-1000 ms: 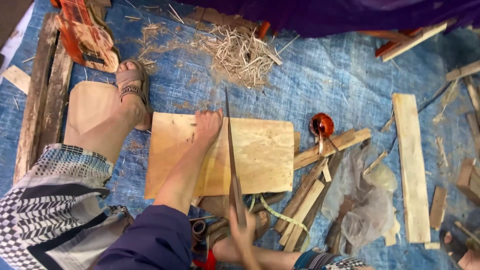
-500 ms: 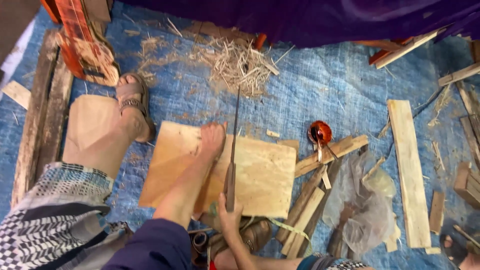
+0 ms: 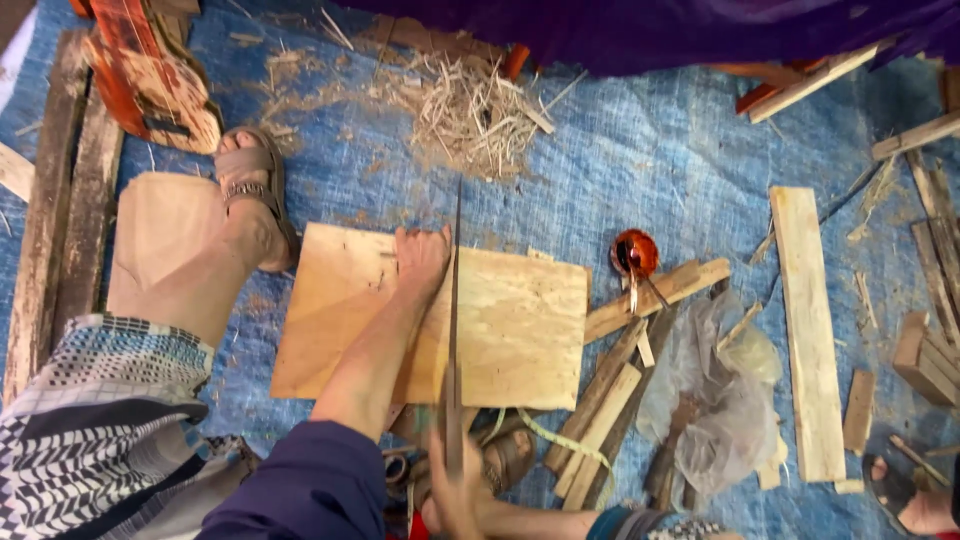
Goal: Sawing a thin wooden plank using a hand saw while sitting on the floor.
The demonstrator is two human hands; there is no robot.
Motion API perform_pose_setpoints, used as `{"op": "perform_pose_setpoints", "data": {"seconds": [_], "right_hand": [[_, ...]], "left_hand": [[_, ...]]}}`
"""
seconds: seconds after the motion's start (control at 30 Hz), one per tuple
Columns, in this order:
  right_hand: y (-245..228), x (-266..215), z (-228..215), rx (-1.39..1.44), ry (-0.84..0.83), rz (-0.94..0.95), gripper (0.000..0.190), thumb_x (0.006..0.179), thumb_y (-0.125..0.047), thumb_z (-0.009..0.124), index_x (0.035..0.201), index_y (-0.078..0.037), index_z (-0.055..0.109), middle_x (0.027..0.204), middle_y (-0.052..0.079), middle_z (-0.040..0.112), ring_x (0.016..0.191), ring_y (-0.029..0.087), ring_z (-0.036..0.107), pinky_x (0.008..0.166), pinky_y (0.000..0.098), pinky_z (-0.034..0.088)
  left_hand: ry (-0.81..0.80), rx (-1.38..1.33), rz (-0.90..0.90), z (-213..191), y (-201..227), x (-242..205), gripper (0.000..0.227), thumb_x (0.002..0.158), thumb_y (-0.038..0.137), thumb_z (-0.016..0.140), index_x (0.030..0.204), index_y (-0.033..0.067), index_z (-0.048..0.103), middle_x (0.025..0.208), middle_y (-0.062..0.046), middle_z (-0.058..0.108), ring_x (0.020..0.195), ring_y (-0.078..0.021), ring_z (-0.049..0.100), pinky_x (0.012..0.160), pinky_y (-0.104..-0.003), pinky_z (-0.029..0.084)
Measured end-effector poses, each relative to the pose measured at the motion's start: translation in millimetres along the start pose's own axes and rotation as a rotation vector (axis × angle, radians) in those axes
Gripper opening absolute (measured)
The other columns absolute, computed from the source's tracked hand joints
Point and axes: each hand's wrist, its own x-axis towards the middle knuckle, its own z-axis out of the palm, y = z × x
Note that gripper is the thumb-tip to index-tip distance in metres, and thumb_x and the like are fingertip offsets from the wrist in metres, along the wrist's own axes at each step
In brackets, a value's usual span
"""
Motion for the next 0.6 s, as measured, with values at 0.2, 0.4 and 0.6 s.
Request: {"op": "perform_pose_setpoints", "data": {"seconds": [0.2,0.4,0.6], "right_hand": [[-25,86,12,0.004,0.109,0.100,0.024,0.091,-0.023,0.071,0.084,-0.001,0.075,0.062,-0.001,0.063,0.052,0.013,0.056,0.047,0.0288,0.045],[-13,19,-8,-0.027,0.009,0.048,0.020,0.093,-0.024,0.068,0.088,-0.005,0.070,0.064,-0.001,0.058,0.051,0.010,0.047,0.042,0.0291,0.037],[-32,78,4,0.078,0.105,0.160,0.022,0.091,-0.023,0.072,0.089,-0.002,0.075,0.054,-0.001,0.058,0.041,0.012,0.051,0.037,0.0270,0.037]], "left_hand": [[-0.113,0.109,0.099,-6,-2,-2,0.031,0.105,0.029,0.037,0.115,0.0205,0.065,0.092,-0.012,0.077,0.098,-0.0350,0.065,0.089,-0.048,0.032],[-0.088,0.021,-0.041,-9,2,2,0.065,0.109,0.039,0.034,0.069,0.0078,0.076,0.077,-0.012,0.076,0.076,-0.0333,0.065,0.095,-0.047,0.033],[-0.099,0.062,0.051,-35,8,-7,0.049,0.111,0.030,0.032,0.083,0.0156,0.070,0.071,-0.007,0.073,0.064,-0.0277,0.057,0.090,-0.043,0.032]]}}
